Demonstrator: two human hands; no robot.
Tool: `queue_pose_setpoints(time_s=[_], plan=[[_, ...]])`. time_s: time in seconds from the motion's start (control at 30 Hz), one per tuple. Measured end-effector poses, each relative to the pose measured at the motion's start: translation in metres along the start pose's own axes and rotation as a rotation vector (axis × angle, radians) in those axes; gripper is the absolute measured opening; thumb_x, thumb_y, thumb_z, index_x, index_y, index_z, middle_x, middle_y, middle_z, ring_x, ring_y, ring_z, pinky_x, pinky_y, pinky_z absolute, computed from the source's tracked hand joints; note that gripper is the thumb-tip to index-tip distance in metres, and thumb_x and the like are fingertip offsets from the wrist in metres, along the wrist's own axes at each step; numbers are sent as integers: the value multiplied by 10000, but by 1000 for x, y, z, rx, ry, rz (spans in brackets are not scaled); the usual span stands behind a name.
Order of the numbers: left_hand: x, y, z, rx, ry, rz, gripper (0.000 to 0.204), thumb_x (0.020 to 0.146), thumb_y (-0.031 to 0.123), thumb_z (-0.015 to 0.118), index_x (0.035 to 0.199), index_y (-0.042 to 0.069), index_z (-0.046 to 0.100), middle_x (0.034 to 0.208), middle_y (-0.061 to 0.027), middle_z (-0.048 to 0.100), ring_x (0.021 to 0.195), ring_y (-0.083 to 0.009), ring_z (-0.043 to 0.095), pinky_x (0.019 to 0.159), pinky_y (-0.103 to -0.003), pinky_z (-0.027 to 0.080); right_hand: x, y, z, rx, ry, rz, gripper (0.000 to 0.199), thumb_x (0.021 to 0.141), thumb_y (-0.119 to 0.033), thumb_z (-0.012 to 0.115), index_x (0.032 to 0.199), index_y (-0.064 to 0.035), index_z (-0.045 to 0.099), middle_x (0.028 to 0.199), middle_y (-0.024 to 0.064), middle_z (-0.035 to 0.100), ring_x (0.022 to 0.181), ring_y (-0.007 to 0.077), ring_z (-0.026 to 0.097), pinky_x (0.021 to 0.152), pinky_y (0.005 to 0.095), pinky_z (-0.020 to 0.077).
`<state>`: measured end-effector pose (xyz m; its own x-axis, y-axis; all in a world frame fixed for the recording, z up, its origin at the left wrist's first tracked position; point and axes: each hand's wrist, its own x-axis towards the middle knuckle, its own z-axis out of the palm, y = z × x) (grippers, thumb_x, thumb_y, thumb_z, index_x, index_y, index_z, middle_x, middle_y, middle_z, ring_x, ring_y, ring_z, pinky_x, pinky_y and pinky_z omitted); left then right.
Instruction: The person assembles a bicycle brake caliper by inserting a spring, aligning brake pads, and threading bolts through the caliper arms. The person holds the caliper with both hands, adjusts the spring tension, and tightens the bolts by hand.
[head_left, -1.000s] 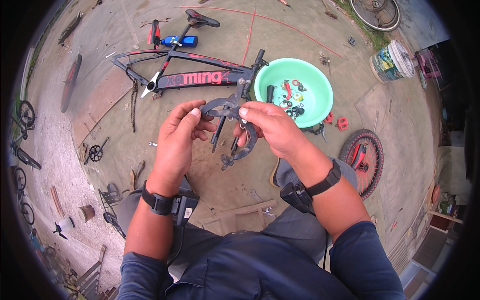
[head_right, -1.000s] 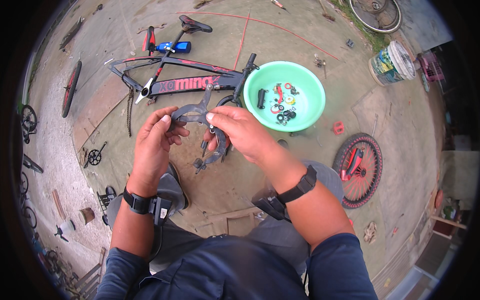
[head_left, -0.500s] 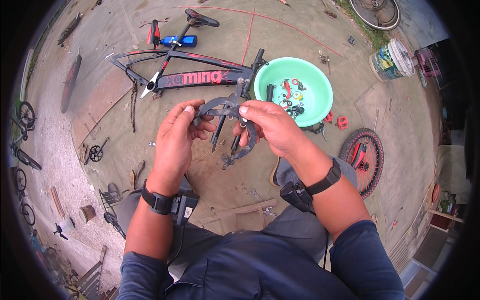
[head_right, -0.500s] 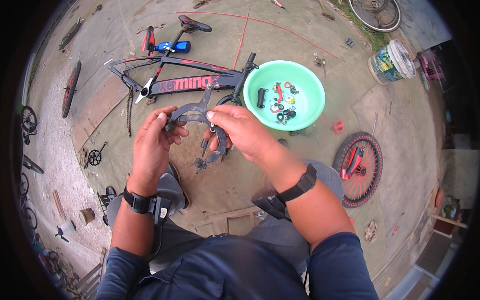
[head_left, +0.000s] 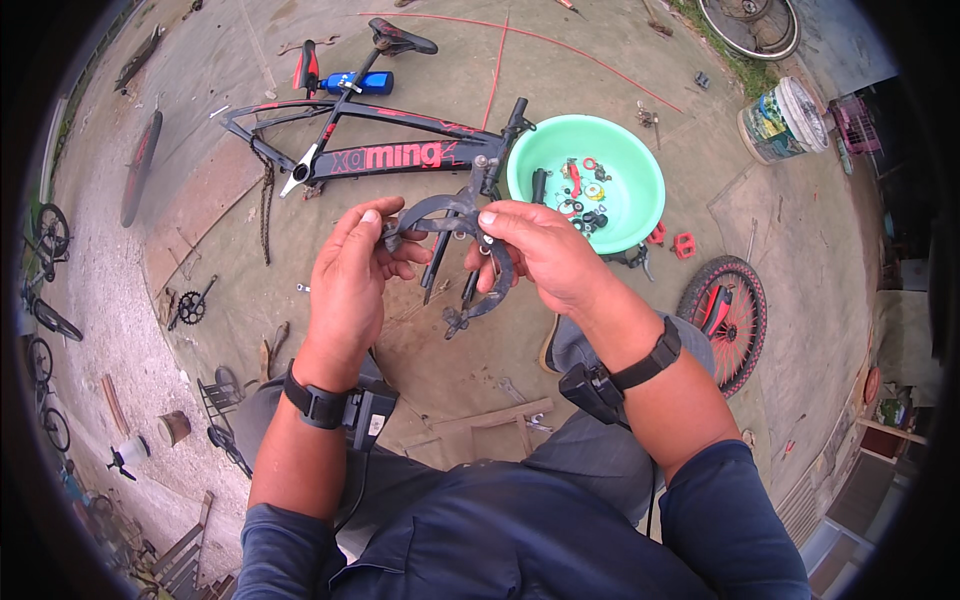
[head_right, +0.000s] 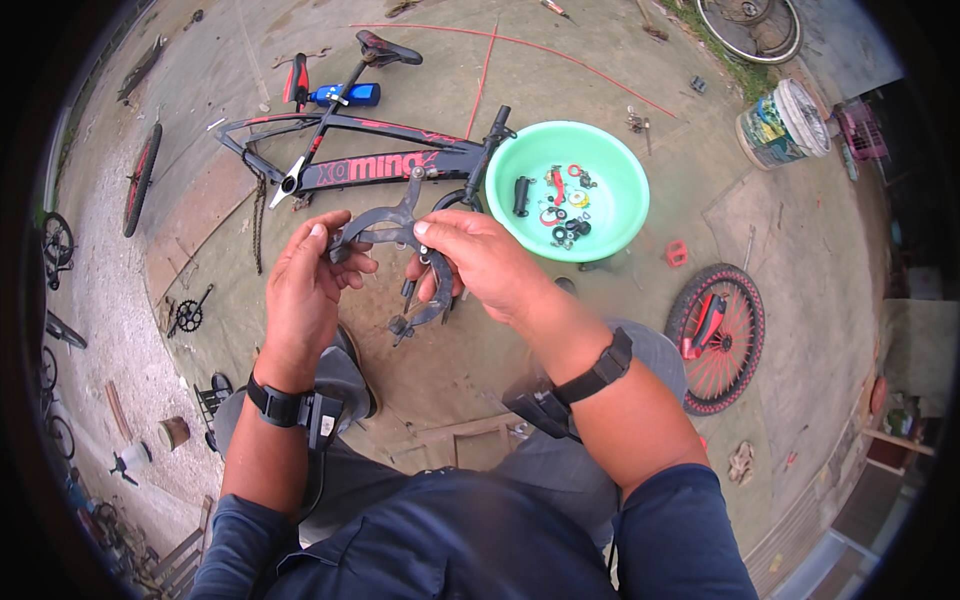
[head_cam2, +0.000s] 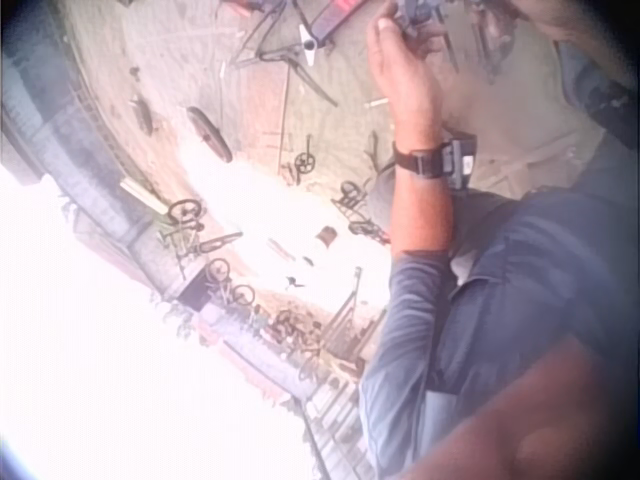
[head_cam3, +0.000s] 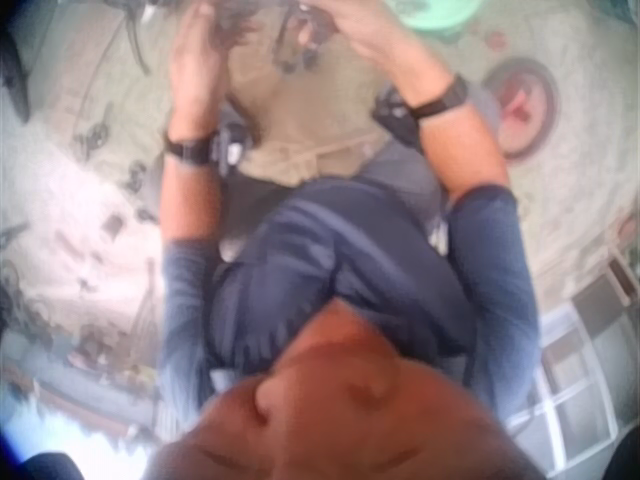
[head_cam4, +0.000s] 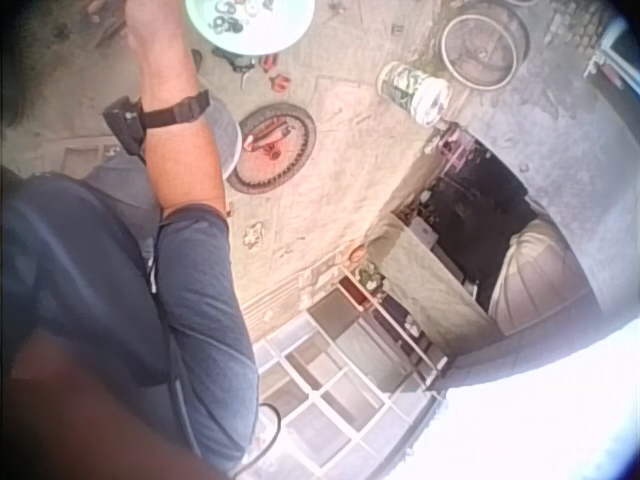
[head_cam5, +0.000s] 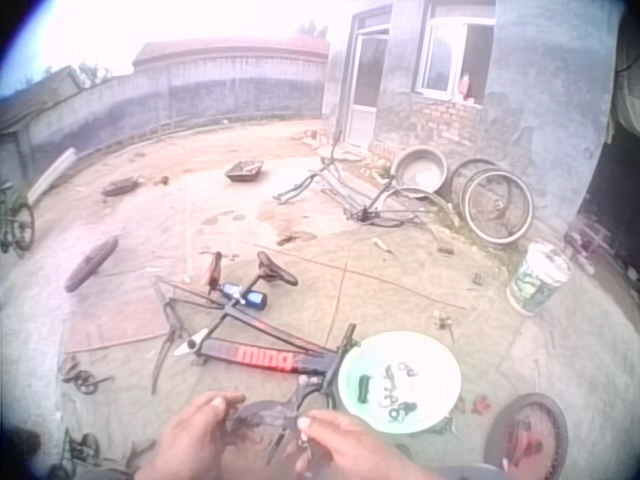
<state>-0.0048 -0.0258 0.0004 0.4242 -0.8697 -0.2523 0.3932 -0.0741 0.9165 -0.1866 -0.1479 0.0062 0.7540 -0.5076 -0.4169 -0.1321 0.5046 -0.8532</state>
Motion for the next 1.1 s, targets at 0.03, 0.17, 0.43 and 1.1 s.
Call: queue_pose_setpoints(time_s=[0.03,0.17,0.43,1.1], plan=[[0,0,0,-2,1,0,375,1050,228,395,1264,-42,542,1010,-164,666,805,-203,663,683,-284,493,0,0,0,-3,1,1,249,1015,-274,514,1037,-50,621,840,84,706,633,136,679,535,230,431],[0,-2,0,-1,8,-6,369,1049,228,399,1258,-40,544,1009,-163,666,799,-204,666,677,-281,496,0,0,-1,-14,2,8,271,1015,-289,489,1016,-52,618,841,92,706,633,147,680,538,244,439],[1,-3,-1,9,15,-16,368,1047,228,406,1250,-42,550,1009,-164,667,801,-208,667,679,-281,498,0,-1,-2,10,8,35,285,1011,-308,475,997,-58,612,843,101,705,632,162,681,537,255,440],[1,-4,-2,8,17,-24,346,1050,239,414,1237,-12,564,994,-141,672,803,-196,682,692,-283,499,1,0,-3,53,2,52,279,1000,-300,488,1044,-58,619,842,104,710,628,170,683,533,258,440]])
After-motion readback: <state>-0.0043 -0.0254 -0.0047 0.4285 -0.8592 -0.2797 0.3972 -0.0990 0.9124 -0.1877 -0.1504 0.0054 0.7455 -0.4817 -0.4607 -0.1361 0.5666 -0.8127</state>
